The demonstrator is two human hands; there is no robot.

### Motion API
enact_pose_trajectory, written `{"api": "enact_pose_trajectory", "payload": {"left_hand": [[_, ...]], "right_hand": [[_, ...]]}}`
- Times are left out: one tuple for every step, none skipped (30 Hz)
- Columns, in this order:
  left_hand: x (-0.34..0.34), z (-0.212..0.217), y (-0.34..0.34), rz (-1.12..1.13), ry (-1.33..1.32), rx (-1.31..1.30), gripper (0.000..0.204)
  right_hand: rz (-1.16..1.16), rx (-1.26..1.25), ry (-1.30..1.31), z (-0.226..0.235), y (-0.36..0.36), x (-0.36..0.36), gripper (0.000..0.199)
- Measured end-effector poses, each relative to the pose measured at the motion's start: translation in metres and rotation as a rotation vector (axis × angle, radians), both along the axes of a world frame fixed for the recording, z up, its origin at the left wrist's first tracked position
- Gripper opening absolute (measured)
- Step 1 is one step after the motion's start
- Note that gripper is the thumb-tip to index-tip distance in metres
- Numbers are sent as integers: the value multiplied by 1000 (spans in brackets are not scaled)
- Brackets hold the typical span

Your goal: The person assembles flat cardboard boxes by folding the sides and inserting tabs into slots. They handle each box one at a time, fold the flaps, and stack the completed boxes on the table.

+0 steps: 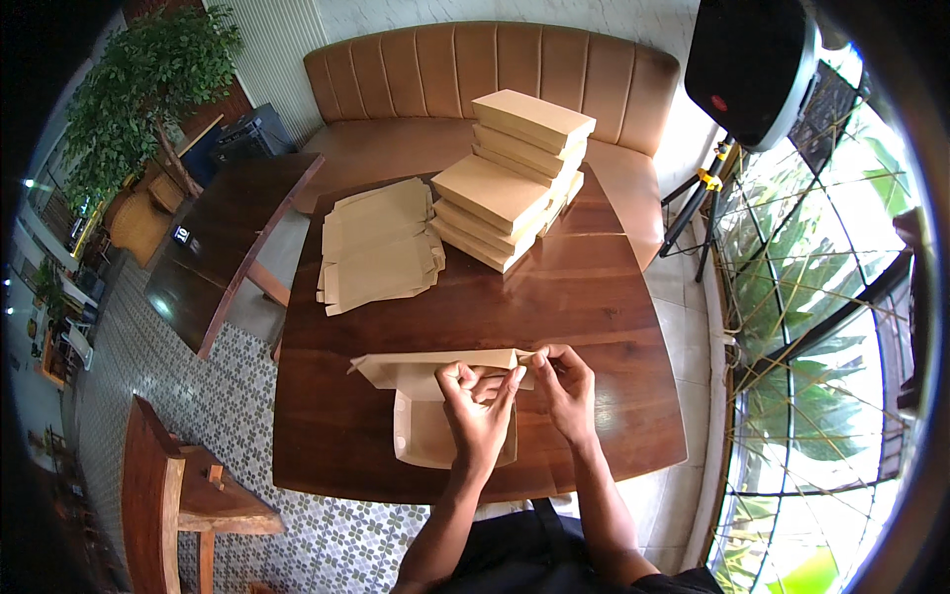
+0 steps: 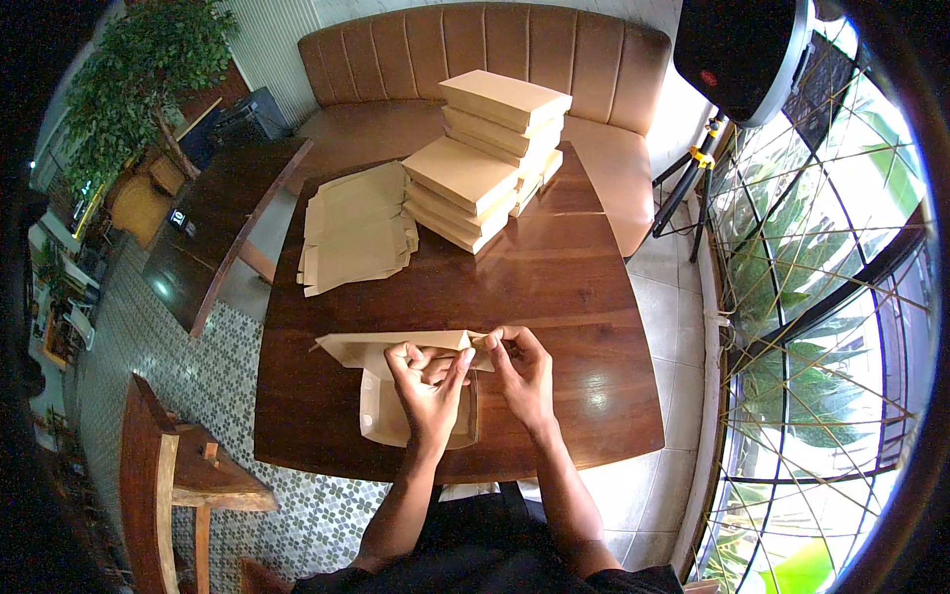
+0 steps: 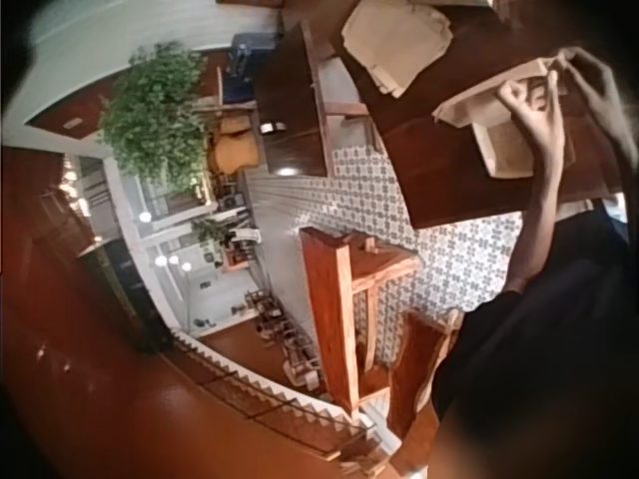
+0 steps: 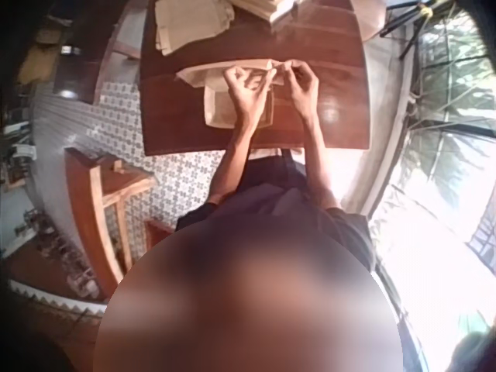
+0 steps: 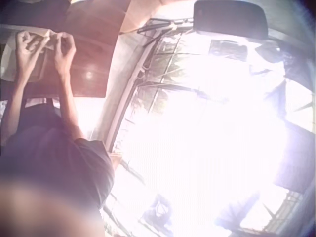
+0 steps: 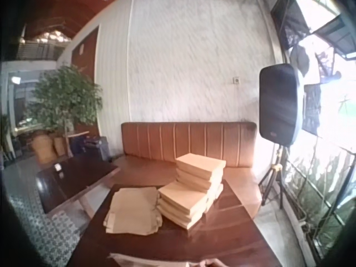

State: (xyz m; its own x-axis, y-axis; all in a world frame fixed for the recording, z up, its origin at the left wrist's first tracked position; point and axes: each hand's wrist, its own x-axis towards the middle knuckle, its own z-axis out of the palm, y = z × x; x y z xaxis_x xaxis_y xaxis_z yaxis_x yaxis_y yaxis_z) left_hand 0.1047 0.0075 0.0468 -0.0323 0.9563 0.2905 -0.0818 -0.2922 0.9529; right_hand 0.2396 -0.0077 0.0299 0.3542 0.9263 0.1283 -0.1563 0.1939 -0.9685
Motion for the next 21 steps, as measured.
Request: {"api": "enact_pose_trajectory", "payload": {"left_hand": [[-1,0,1,23,21,27,49],[-2,1,1,41,31,63,50],[-1,1,0,110,23,94,37],[-3,3,0,91,101,44,31],[-7,4,0,64,174,4,25],[-10,5,-1,46,240,-23,21],[-10,6,-1,40,199,-76,16],[-11,6,-1,39,191,-31,17],[-13,6,-2,36,184,12,18],[-16,7,-1,23,167,59,20],[-20,7,-1,-4,156,36,20],[-24,8,0,2,212,50,20],[-28,8,1,4,254,72,19],[-29,9,1,5,296,94,18],[-30,9,-2,34,313,68,17],[-31,10,-2,48,358,105,16],[-31,10,-2,62,402,144,16],[-31,10,-1,77,446,184,15],[-31,10,-1,80,436,185,14],[-30,9,0,82,426,184,14],[-29,9,0,89,425,182,13]], "right_hand": [[-12,-42,-10,1,1,-1,13],[-17,6,-31,2,2,-2,13],[-28,22,-52,2,3,-3,13],[-39,37,-71,3,3,-5,14],[-29,28,-68,5,4,-6,14],[-19,17,-65,6,2,-8,15],[-18,-33,-73,8,2,-9,16],[-10,-8,-81,10,1,-10,16],[-14,-26,-98,12,0,-10,16],[-26,-77,-123,15,-1,-10,16],[-1,-50,-112,16,-2,-10,16],[17,-55,-110,18,-3,-10,16],[28,-93,-125,20,-3,-10,17],[70,-54,-60,21,-3,-11,17],[103,-49,-9,21,-3,-12,17],[132,-58,38,20,-3,-14,17],[153,-45,76,20,-3,-16,17],[171,-45,108,18,-3,-18,17],[184,-70,139,17,-2,-20,16],[183,-47,132,16,-2,-20,16],[176,-49,123,15,-2,-21,16]]}}
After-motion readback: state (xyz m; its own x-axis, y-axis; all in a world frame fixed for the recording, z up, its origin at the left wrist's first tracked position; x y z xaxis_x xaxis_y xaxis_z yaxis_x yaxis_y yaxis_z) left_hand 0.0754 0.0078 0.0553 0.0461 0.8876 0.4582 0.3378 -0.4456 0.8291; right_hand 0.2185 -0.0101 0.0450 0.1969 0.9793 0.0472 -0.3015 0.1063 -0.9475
